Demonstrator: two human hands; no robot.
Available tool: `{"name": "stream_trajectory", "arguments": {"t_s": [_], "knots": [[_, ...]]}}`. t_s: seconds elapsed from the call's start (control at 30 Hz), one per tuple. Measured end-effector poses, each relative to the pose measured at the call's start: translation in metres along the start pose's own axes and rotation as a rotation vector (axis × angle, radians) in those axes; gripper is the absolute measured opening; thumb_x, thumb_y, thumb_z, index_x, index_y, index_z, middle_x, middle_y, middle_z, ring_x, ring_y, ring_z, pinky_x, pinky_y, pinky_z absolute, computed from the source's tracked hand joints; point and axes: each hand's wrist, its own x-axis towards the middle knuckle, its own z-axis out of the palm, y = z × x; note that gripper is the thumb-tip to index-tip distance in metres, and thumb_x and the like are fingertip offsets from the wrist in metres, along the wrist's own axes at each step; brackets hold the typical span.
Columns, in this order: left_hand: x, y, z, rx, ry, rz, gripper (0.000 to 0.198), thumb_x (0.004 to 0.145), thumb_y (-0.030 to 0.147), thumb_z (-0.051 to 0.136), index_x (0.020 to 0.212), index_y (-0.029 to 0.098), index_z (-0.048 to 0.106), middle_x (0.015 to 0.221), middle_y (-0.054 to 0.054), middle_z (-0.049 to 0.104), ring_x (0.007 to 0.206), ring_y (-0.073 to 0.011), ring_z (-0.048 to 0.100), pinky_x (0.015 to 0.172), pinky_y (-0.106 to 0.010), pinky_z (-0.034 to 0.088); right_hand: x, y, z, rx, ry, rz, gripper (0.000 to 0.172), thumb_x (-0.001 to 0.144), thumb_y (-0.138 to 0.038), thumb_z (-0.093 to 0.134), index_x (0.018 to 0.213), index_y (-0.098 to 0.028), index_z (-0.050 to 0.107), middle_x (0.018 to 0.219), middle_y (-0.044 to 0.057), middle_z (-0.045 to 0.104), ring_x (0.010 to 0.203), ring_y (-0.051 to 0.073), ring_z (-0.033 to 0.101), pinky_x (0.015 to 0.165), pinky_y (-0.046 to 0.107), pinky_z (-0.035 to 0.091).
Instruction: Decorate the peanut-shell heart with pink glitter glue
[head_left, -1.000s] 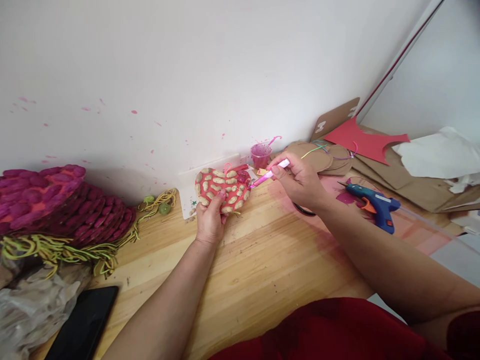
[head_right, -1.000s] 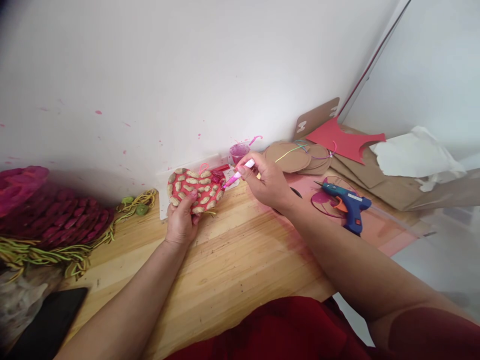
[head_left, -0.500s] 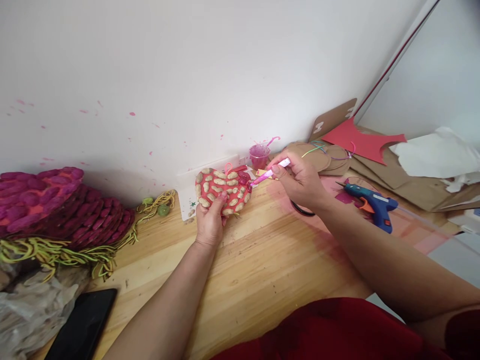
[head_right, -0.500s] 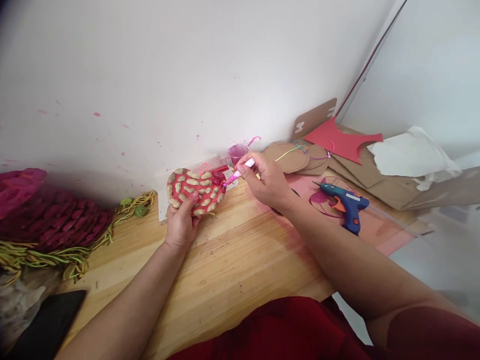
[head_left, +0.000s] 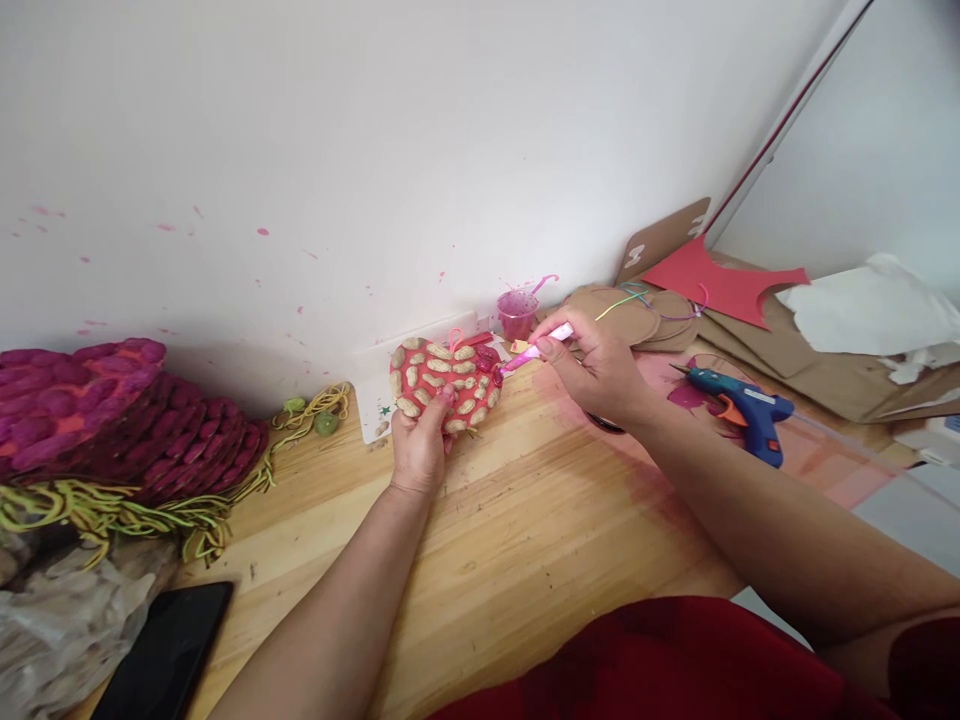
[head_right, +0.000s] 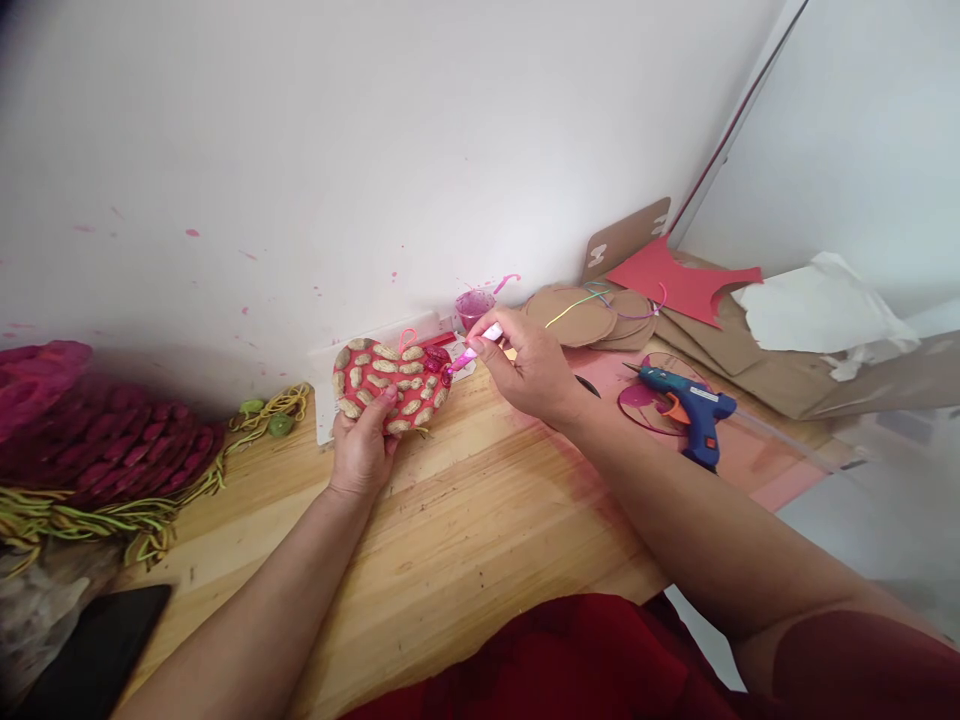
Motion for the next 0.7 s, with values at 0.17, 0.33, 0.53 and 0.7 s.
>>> {"name": "stream_trajectory", "arguments": {"t_s": [0.17, 0.33, 0.53, 0.7], "knots": [[0.000, 0.000, 0.001, 0.005, 0.005, 0.002, 0.041, 0.063, 0.037, 0.091, 0.097, 0.020, 0.076, 0.091, -0.006, 0.080, 0.069, -0.0192, 0.074, 0.046, -0.019, 0.051, 0.000, -0.001, 0.000, -0.003, -0.031, 0.002, 0.012, 0.099, -0.027, 0.054, 0.092, -0.021, 0.061, 0.083, 0.002, 0.066, 0.073, 0.015, 0.057, 0.068, 0.029, 0.042], [-0.001, 0.002, 0.002, 0.017, 0.021, -0.018, 0.039, 0.060, 0.039, 0.091, 0.088, 0.018, 0.074, 0.077, -0.004, 0.077, 0.054, -0.0140, 0.066, 0.039, -0.017, 0.043, 0.000, 0.004, 0.000, 0.002, 0.001, 0.043, 0.015, 0.099, -0.031, 0.055, 0.092, -0.021, 0.062, 0.082, 0.002, 0.066, 0.072, 0.015, 0.055, 0.068, 0.030, 0.041], [-0.002, 0.008, 0.004, -0.016, 0.047, -0.048, 0.034, 0.059, 0.033, 0.089, 0.079, 0.017, 0.067, 0.061, 0.004, 0.066, 0.042, -0.0075, 0.054, 0.034, -0.014, 0.031, 0.001, 0.010, 0.000, 0.124, 0.010, 0.145, 0.026, 0.099, -0.045, 0.057, 0.092, -0.021, 0.062, 0.077, 0.000, 0.062, 0.070, 0.015, 0.054, 0.066, 0.030, 0.041], [0.000, 0.011, 0.004, -0.097, -0.008, -0.092, 0.035, 0.059, 0.031, 0.087, 0.072, 0.017, 0.057, 0.052, 0.009, 0.055, 0.033, -0.0028, 0.038, 0.031, -0.014, 0.021, 0.005, 0.007, 0.001, 0.288, 0.077, 0.219, 0.037, 0.093, -0.058, 0.064, 0.089, -0.022, 0.061, 0.072, -0.002, 0.058, 0.065, 0.013, 0.053, 0.062, 0.028, 0.042]]}}
